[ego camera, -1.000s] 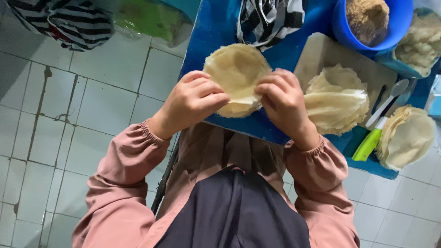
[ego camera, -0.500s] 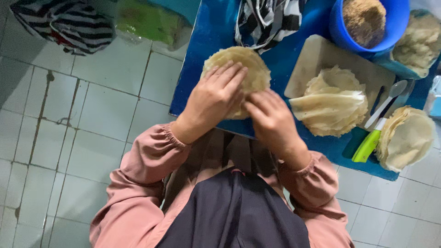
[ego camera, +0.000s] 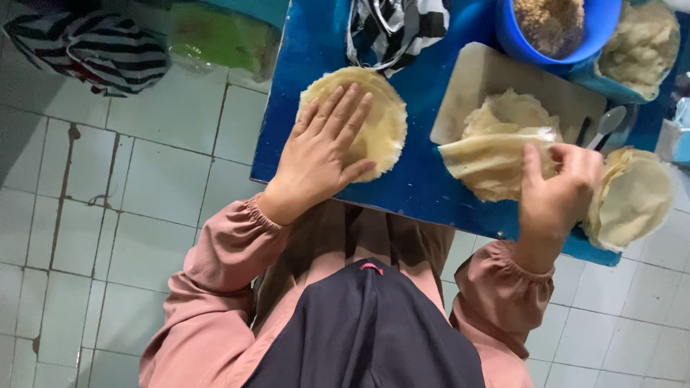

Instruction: The person sits on the floor at a low table and separates thin, round fried crackers that are stuck together, peeling each top layer off by hand and stacking the separated crackers on the table. They work through a pile of crackers one at a time, with bowls of ingredients and a cutting board nearby.

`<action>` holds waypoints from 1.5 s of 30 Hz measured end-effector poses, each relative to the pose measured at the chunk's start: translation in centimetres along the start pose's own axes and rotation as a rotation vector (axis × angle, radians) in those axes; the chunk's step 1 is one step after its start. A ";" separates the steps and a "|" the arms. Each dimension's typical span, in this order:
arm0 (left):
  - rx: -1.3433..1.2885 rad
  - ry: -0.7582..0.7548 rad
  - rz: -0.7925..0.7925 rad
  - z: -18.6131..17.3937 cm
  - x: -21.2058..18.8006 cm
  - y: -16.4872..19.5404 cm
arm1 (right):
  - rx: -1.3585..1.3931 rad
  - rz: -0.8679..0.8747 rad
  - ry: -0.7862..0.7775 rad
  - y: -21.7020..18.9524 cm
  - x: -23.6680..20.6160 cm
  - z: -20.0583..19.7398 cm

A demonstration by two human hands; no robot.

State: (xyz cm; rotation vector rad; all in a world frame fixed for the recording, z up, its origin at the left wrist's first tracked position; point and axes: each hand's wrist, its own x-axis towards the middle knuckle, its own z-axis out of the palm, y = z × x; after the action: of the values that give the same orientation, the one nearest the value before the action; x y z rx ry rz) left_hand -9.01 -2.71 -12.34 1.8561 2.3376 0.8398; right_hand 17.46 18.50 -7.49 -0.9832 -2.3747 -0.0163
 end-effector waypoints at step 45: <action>0.013 0.398 -0.342 -1.5 0.8 -0.7 | 0.445 -0.203 -0.292 -14.3 5.3 8.1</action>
State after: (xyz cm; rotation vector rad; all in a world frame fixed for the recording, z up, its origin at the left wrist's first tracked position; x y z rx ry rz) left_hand -10.40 -2.60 -11.16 1.3231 2.7779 1.2336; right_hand 1.04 13.22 -8.84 -0.5595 -2.5662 0.5896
